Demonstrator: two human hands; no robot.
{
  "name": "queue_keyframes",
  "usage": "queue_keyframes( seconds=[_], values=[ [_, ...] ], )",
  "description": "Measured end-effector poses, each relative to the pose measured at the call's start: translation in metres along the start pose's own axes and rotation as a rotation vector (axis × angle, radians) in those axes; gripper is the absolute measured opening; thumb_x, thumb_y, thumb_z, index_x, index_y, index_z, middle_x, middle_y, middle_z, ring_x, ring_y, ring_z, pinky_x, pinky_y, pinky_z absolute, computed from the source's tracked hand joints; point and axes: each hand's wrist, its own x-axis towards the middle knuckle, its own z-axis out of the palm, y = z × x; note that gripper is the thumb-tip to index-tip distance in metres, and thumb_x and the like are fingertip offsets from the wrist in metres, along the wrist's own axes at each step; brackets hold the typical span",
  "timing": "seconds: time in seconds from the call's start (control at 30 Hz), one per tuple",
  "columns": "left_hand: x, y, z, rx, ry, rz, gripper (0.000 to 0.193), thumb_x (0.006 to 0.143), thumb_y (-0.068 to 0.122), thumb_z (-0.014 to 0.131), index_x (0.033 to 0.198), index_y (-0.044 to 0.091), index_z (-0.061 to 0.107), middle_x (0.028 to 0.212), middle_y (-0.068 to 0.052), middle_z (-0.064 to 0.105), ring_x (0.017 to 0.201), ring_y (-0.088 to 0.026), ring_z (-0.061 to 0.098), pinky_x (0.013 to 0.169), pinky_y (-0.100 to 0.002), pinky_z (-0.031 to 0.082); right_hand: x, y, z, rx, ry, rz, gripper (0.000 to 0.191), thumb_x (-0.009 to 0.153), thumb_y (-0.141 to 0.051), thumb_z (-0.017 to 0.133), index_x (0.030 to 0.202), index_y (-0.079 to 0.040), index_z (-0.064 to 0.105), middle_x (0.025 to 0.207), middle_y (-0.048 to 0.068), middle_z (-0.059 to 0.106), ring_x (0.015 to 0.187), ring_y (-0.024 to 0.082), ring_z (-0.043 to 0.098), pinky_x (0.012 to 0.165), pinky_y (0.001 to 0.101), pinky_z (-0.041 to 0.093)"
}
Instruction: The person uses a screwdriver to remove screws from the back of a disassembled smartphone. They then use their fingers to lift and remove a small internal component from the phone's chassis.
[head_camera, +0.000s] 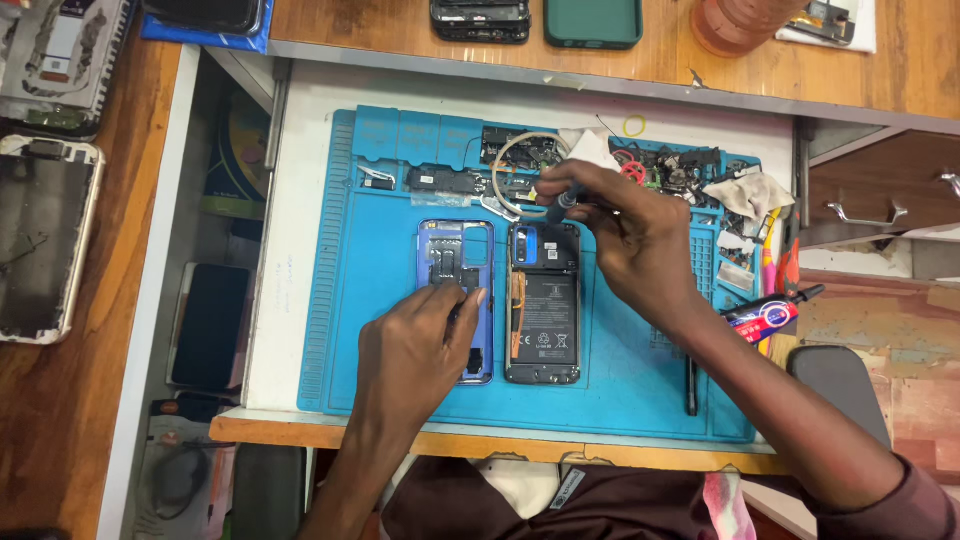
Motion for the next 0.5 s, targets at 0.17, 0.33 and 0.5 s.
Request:
queue_keyframes(
  seconds=[0.17, 0.33, 0.5],
  values=[
    [-0.0037, 0.0022, -0.0005, 0.007, 0.05, 0.05, 0.021, 0.094, 0.022, 0.072, 0.086, 0.002, 0.073, 0.072, -0.012, 0.071, 0.054, -0.026, 0.067, 0.048, -0.038, 0.052, -0.0014, -0.0003, 0.0016, -0.105, 0.023, -0.022, 0.047, 0.084, 0.004, 0.08, 0.128, -0.007, 0.069, 0.118, 0.013, 0.066, 0.108, 0.02, 0.068, 0.092, 0.0296, 0.059],
    [-0.0071, -0.0014, 0.0009, 0.02, 0.031, 0.04, 0.022, 0.095, 0.023, 0.072, 0.086, 0.003, 0.073, 0.07, -0.012, 0.069, 0.053, -0.027, 0.066, 0.048, -0.039, 0.051, -0.001, -0.0022, 0.0062, -0.215, 0.117, -0.173, 0.041, 0.087, 0.005, 0.081, 0.125, -0.005, 0.068, 0.115, 0.009, 0.071, 0.105, 0.019, 0.068, 0.091, 0.0318, 0.058],
    [-0.0056, -0.0031, 0.0007, 0.027, 0.044, 0.063, 0.021, 0.095, 0.023, 0.073, 0.085, 0.003, 0.072, 0.07, -0.012, 0.068, 0.055, -0.029, 0.066, 0.048, -0.04, 0.051, 0.0005, -0.0046, 0.0078, 0.011, 0.035, -0.035, 0.046, 0.092, 0.02, 0.053, 0.127, -0.005, 0.067, 0.119, 0.008, 0.07, 0.109, 0.017, 0.072, 0.093, 0.0296, 0.062]
  ],
)
